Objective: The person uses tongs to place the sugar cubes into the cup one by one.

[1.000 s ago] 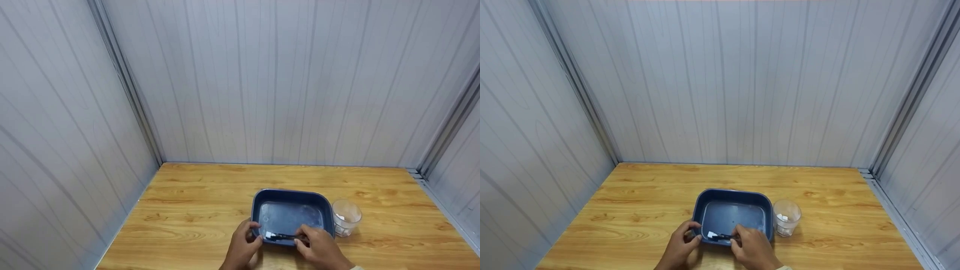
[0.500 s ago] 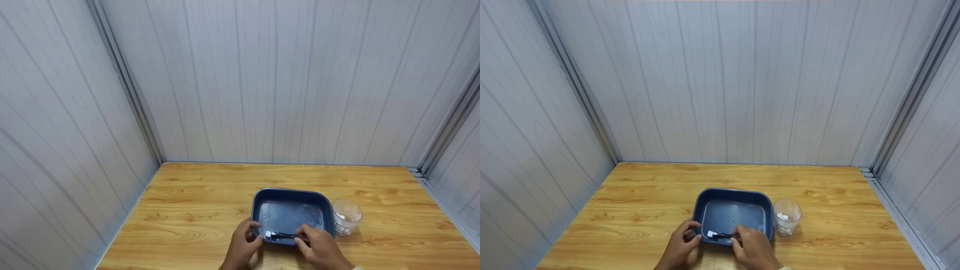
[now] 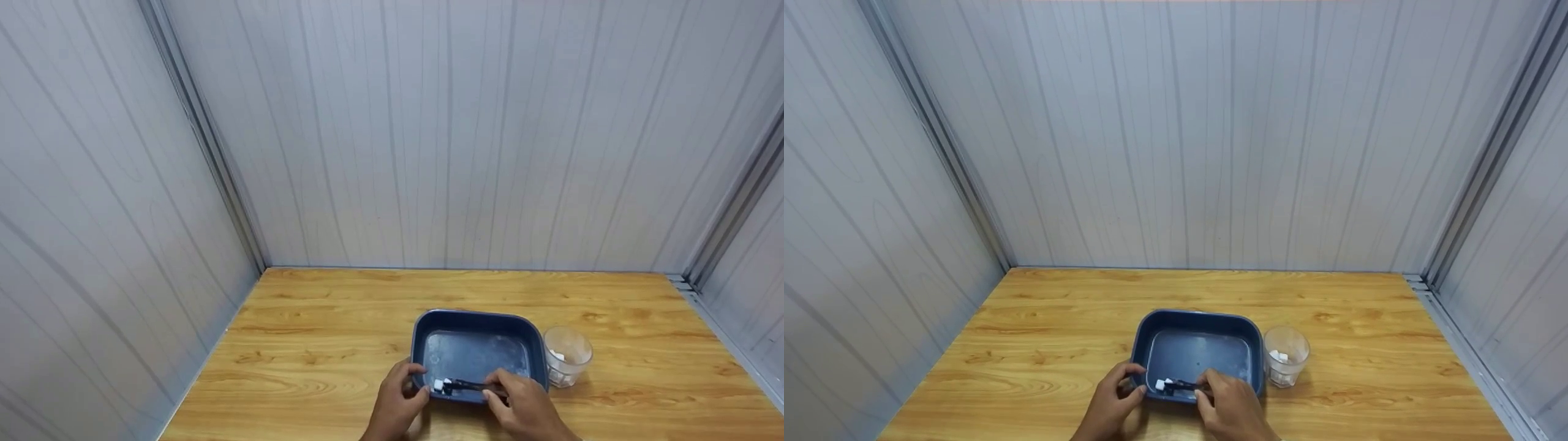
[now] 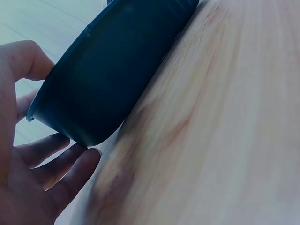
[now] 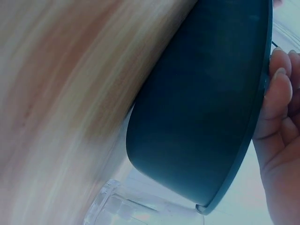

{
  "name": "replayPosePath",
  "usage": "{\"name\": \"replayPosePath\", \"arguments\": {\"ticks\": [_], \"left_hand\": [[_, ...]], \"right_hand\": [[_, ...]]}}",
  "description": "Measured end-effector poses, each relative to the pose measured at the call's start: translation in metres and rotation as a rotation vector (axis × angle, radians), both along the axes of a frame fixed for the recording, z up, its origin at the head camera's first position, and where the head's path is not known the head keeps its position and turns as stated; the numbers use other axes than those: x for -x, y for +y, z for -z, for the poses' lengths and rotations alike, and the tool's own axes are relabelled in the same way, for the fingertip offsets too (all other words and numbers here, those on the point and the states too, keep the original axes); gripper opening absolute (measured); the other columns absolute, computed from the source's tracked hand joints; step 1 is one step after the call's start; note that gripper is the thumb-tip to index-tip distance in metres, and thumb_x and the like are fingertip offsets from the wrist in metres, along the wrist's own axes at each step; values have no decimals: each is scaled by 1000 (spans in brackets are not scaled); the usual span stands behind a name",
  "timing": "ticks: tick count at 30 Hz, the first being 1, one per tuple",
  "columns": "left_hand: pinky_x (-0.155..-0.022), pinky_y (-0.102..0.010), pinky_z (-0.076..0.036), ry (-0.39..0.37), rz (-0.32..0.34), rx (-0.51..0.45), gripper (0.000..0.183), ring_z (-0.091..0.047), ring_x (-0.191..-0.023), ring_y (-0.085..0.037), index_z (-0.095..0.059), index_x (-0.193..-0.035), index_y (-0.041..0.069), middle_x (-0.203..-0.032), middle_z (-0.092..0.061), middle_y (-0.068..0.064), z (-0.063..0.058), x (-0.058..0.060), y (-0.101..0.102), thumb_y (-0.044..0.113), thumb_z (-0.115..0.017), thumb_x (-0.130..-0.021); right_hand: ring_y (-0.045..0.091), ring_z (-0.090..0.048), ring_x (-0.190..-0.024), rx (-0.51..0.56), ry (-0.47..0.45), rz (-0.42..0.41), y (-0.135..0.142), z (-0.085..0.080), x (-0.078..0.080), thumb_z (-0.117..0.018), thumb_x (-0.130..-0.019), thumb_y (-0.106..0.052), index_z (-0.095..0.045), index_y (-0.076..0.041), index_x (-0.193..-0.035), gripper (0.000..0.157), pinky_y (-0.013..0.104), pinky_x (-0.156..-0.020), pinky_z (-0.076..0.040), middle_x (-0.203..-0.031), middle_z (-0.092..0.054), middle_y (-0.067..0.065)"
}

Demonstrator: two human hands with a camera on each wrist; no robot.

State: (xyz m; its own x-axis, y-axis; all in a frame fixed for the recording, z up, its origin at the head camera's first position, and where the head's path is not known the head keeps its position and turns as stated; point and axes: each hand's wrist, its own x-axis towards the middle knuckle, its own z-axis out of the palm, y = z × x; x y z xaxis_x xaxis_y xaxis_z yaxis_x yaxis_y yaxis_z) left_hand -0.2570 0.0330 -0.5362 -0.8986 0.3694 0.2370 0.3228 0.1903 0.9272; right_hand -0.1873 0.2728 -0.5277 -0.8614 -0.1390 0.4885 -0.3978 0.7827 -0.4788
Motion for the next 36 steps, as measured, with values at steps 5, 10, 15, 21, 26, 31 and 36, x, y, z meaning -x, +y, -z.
{"name": "replayPosePath", "arguments": {"ticks": [5, 10, 15, 21, 26, 31, 36], "left_hand": [[-85, -32, -46, 0, -8, 10, 23, -49, -115, -27, -61, -103, 6, -127, -49, -17, 0, 0, 0, 4, -65, -81], [-85, -35, -46, 13, -14, 5, 22, -48, -114, -27, -61, -102, 8, -126, -49, -18, -1, -1, 0, 2, -64, -80], [-90, -41, -42, 36, -24, -4, 24, -46, -117, -27, -61, -103, 7, -128, -50, -15, 14, 7, 3, 6, -66, -80], [-93, -38, -40, 18, -41, 40, 24, -45, -118, -20, -62, -103, 14, -127, -51, -7, 30, 16, 3, 13, -67, -80], [-91, -40, -42, 8, -45, 28, 25, -44, -118, -23, -62, -104, 13, -129, -50, -8, 37, 18, 3, 13, -68, -80], [-91, -38, -42, 12, -46, 48, 24, -45, -118, -22, -62, -103, 14, -128, -50, -6, 36, 17, 3, 14, -69, -80], [-89, -35, -43, 7, -41, 57, 23, -46, -116, -19, -62, -103, 15, -126, -51, -4, 34, 17, 3, 14, -67, -81]], "right_hand": [[1, -55, -71, 6, 55, 11, 1, 2, 0, -71, -81, -16, -59, -23, -89, 16, 26, -60, -47, -80, -58, -16], [-1, -51, -66, 18, 107, 18, 2, 3, 0, -73, -79, -14, -59, -23, -89, 19, 24, -57, -44, -78, -56, -19], [-2, -49, -64, 41, 110, 20, 2, 3, -1, -72, -79, -13, -59, -22, -89, 19, 23, -56, -43, -77, -55, -19], [0, -54, -69, 52, 94, 14, 3, 2, 0, -70, -82, -14, -59, -21, -89, 16, 24, -59, -46, -79, -57, -17], [2, -56, -74, 44, 95, 17, 3, 2, 0, -70, -82, -13, -59, -19, -89, 15, 25, -62, -48, -81, -59, -15], [1, -55, -72, 46, 103, 25, 3, 1, -2, -71, -80, -12, -60, -19, -89, 16, 25, -61, -48, -81, -58, -15], [0, -54, -70, 38, 131, 42, 5, 1, -2, -73, -77, -10, -60, -19, -88, 20, 24, -60, -47, -80, -58, -16]]}}
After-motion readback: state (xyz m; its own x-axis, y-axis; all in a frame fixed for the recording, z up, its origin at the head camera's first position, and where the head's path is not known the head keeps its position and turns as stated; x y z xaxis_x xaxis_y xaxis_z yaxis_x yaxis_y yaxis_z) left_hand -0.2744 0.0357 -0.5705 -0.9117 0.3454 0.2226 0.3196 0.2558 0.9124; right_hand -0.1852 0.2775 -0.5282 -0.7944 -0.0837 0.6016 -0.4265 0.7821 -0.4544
